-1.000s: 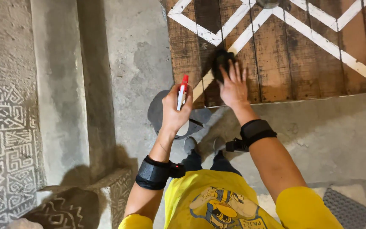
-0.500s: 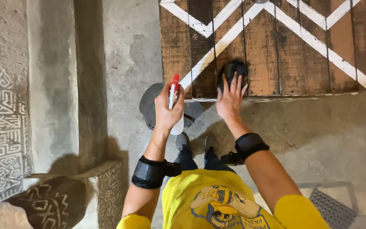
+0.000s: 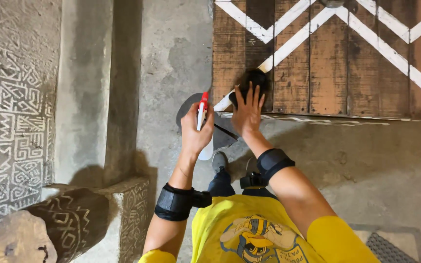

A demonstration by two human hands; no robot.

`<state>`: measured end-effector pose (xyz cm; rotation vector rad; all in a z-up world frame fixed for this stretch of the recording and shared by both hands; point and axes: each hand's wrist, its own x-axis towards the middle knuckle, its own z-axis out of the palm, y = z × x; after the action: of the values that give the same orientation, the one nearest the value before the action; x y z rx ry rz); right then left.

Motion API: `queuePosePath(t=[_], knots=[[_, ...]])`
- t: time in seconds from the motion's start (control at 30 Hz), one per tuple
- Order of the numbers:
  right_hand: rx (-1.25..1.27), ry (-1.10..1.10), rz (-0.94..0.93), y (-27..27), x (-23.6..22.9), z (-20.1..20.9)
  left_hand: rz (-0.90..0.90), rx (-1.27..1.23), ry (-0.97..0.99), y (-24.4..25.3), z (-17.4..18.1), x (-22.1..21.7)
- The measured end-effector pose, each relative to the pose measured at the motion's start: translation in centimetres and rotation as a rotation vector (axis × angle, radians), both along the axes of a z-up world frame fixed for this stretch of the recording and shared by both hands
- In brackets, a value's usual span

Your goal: The person sprays a liquid onto a wooden table with white geometric patterns and wipes it with a cloth. They then move to a small wooden stool and repeat the spray-and-wipe process. Finally, they return to the table and continue wiping its surface.

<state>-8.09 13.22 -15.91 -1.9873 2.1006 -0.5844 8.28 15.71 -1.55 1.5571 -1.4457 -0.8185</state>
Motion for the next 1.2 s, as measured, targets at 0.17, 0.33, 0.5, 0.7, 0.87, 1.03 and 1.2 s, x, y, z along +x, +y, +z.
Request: queuePosePath(t=[0.17, 0.33, 0.5, 0.7, 0.87, 1.03, 1.2], knots=[[0.001, -0.024, 0.236, -0.8, 2.4, -0.5, 0.005, 0.017, 0.020, -1.0, 0.6, 1.3], [-0.044, -0.038, 0.427, -2.1, 3.2, -1.9, -0.036, -0.005, 0.061, -2.5, 1.0, 1.7], [0.145, -0.372, 0.747, -4.2, 1.4, -1.8, -0.061, -0.125, -0.027, -3.7, -0.7, 0.7], [0.139, -0.649, 0.633, -7.4, -4.3, 3.7, 0.094, -0.016, 0.012, -4.4, 2.7, -3.8], [0.175, -0.591, 0.657, -10.0, -11.2, 5.9, 0.294, -0.053, -0.038, -3.7, 2.2, -8.8], [0.093, -0.605, 0.732, -11.5, -17.1, 6.8, 0.416, -0.130, -0.051, -2.2, 2.3, -14.6], [0.188, -0.585, 0.777, -11.0, -19.1, 7.0, 0.518, 0.013, 0.175, 0.3, 2.6, -19.4]])
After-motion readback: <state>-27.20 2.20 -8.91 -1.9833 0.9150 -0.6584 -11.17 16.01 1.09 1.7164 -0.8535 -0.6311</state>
